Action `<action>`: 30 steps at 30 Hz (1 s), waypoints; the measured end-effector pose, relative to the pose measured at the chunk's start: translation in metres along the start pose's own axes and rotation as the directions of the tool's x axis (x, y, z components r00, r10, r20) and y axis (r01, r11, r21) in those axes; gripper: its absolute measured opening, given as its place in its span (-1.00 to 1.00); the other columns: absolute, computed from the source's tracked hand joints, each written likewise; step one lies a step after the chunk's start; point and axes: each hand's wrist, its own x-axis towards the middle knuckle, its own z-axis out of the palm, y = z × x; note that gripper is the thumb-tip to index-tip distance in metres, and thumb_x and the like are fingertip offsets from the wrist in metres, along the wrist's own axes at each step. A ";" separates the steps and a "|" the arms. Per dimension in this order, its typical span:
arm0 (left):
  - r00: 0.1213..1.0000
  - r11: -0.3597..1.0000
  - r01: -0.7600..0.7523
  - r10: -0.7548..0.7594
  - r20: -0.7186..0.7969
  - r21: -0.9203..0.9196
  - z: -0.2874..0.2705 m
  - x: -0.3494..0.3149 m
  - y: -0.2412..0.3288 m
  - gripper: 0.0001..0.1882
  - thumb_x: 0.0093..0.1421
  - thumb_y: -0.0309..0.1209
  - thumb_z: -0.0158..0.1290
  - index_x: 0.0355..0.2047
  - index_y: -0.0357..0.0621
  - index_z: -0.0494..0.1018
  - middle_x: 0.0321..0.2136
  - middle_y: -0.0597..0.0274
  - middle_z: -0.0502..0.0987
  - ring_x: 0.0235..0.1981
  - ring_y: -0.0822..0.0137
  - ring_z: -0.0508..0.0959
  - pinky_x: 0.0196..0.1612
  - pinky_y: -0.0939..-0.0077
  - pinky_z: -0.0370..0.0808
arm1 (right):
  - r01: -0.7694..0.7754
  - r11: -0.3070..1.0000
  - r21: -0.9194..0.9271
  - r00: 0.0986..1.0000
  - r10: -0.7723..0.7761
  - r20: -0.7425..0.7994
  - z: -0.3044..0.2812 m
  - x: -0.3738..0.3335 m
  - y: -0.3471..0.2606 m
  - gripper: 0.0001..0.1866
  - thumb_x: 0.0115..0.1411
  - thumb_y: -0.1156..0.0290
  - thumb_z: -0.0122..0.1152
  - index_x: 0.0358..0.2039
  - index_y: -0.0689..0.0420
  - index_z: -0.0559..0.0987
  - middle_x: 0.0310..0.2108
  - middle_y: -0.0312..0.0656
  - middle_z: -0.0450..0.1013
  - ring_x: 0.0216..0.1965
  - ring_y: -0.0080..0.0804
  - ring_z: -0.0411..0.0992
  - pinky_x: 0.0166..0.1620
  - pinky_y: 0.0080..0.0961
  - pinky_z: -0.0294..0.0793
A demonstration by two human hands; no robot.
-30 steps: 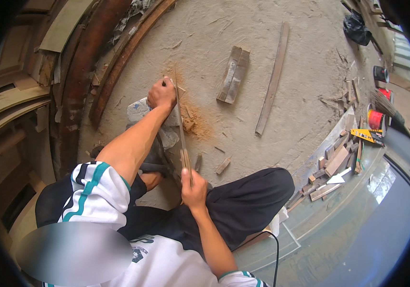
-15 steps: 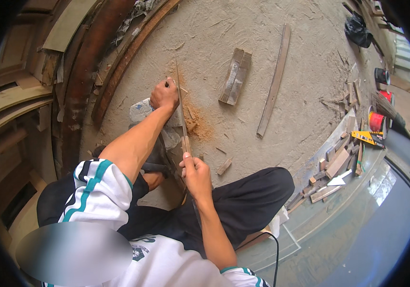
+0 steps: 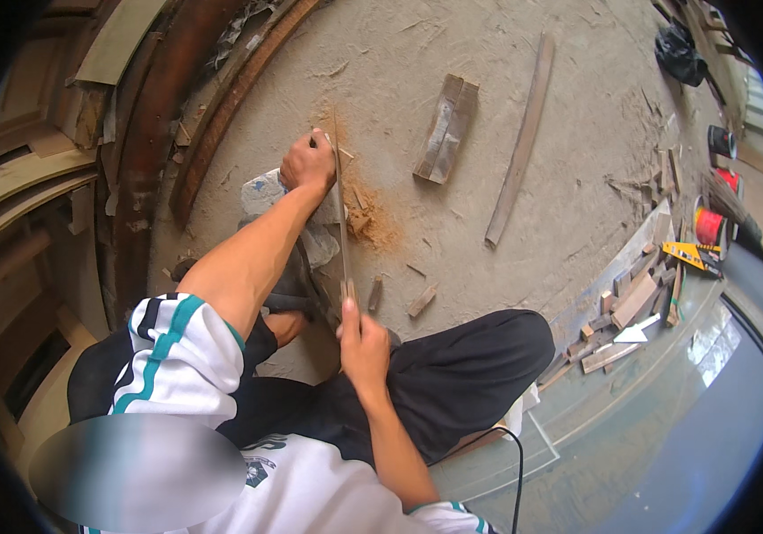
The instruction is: The person sits on the floor and uses a hand saw to cut a small piece of wood held against a stone block. Sawdust accumulates as the person continues sawing the same piece throughout the clip.
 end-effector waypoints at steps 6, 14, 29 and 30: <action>0.999 0.999 0.033 -0.033 -0.004 -0.007 0.000 -0.001 -0.001 -0.53 0.25 0.01 -0.16 -0.19 0.00 0.62 -0.20 -0.10 0.61 -0.08 -0.21 0.55 0.02 0.01 0.40 | 0.049 0.999 0.002 0.999 -0.049 0.008 0.014 0.054 -0.017 -0.31 0.34 -0.12 -0.03 -0.63 0.30 0.55 -0.71 -0.04 0.43 -0.61 -0.27 0.45 -0.42 -0.31 0.39; 0.999 0.999 0.031 -0.031 -0.013 -0.008 0.003 -0.001 -0.002 -0.51 0.24 0.05 -0.16 -0.18 0.03 0.62 -0.19 -0.11 0.61 -0.07 -0.20 0.54 0.02 0.02 0.40 | 0.033 0.999 -0.028 0.999 -0.033 -0.009 0.002 0.015 0.009 -0.30 0.34 -0.13 -0.02 -0.64 0.30 0.52 -0.73 -0.12 0.40 -0.63 -0.38 0.40 -0.45 -0.39 0.35; 1.000 1.000 -0.004 0.003 -0.027 -0.003 0.004 0.000 -0.003 -0.50 0.24 0.03 -0.16 -0.22 -0.06 0.62 -0.20 -0.14 0.61 -0.09 -0.22 0.55 0.00 0.01 0.42 | -0.114 0.959 0.258 0.988 0.083 0.131 -0.006 0.022 -0.007 -0.35 0.32 -0.14 0.04 -0.62 0.24 0.49 -0.71 -0.30 0.35 -0.62 -0.59 0.32 -0.50 -0.56 0.28; 1.000 1.000 -0.009 0.009 -0.024 0.008 0.003 0.001 -0.003 -0.50 0.25 0.03 -0.16 -0.21 -0.06 0.61 -0.20 -0.14 0.61 -0.09 -0.22 0.55 0.00 0.01 0.42 | -0.102 0.944 0.315 0.988 0.058 0.145 -0.005 0.020 -0.005 -0.36 0.32 -0.13 0.04 -0.61 0.23 0.49 -0.70 -0.30 0.36 -0.61 -0.58 0.32 -0.50 -0.56 0.27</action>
